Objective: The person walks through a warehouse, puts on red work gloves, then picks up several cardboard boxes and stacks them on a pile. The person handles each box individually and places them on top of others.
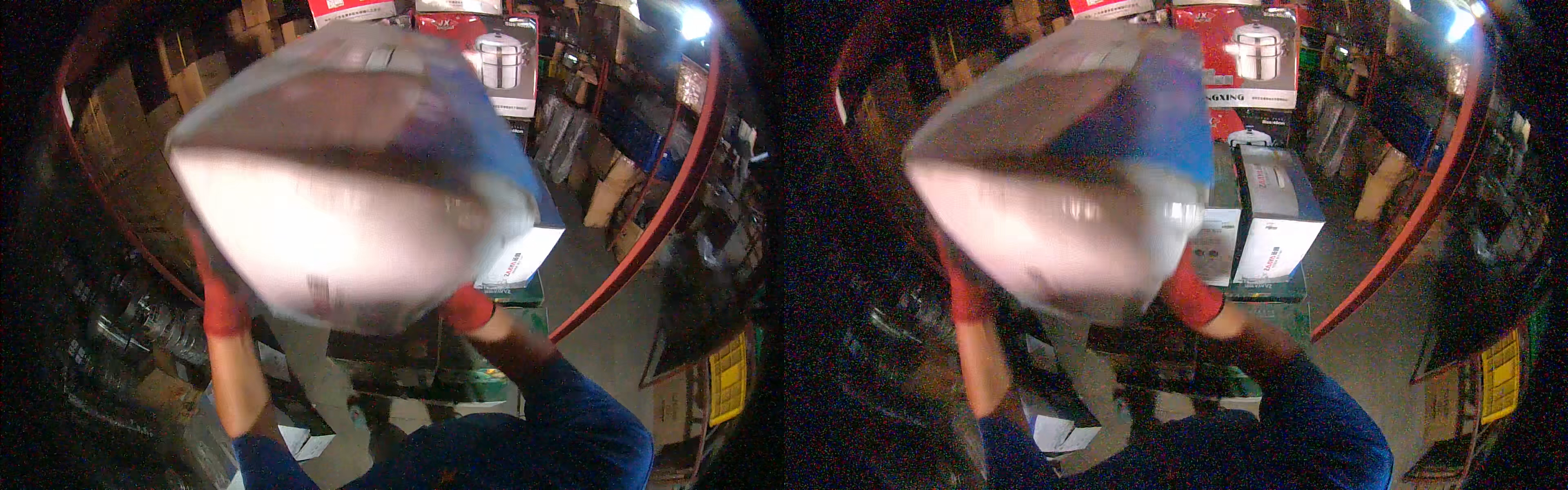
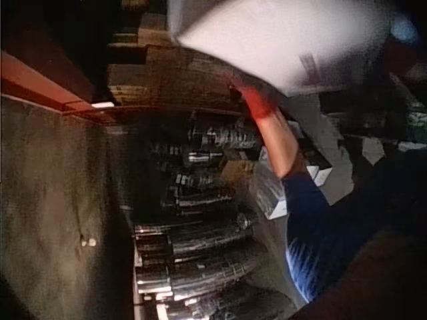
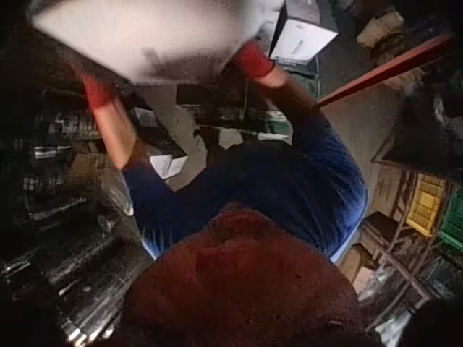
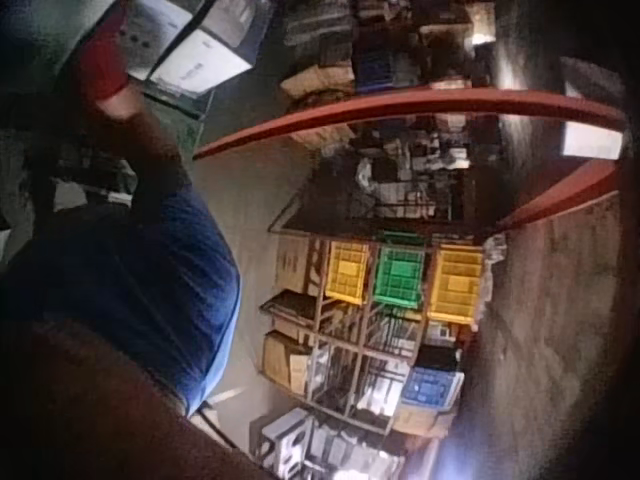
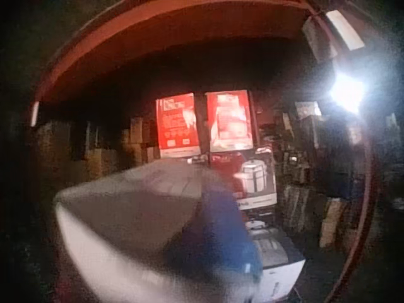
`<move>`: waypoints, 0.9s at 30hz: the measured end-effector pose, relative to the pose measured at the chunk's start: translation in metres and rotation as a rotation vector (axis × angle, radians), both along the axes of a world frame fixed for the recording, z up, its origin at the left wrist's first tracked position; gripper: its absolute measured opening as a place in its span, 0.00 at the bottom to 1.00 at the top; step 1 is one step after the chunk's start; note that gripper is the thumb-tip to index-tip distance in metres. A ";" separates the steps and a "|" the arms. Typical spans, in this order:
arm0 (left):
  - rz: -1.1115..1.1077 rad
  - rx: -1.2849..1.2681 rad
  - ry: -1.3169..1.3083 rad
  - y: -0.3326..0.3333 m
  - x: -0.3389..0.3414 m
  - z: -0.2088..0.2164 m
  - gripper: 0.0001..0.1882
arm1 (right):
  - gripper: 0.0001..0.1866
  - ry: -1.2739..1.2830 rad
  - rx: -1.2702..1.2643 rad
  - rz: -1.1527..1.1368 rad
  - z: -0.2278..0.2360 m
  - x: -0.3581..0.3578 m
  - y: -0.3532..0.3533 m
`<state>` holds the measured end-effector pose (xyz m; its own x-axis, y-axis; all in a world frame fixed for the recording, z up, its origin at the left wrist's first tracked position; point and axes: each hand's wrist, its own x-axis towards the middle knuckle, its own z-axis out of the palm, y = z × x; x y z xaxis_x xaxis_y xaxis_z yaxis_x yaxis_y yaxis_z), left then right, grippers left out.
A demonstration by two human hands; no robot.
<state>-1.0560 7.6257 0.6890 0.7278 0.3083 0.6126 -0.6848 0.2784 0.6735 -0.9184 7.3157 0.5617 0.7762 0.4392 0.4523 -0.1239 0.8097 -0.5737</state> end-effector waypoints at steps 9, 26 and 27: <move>-0.973 -0.170 -0.127 0.062 0.239 0.062 0.42 | 0.35 -0.338 -0.398 -0.954 0.063 0.122 0.089; -0.020 0.166 0.112 0.158 0.454 -0.108 0.34 | 0.45 -0.454 -0.947 -1.516 0.037 0.182 0.225; 0.044 0.269 0.089 0.162 0.439 -0.118 0.34 | 0.49 -0.417 -0.967 -1.496 0.032 0.186 0.219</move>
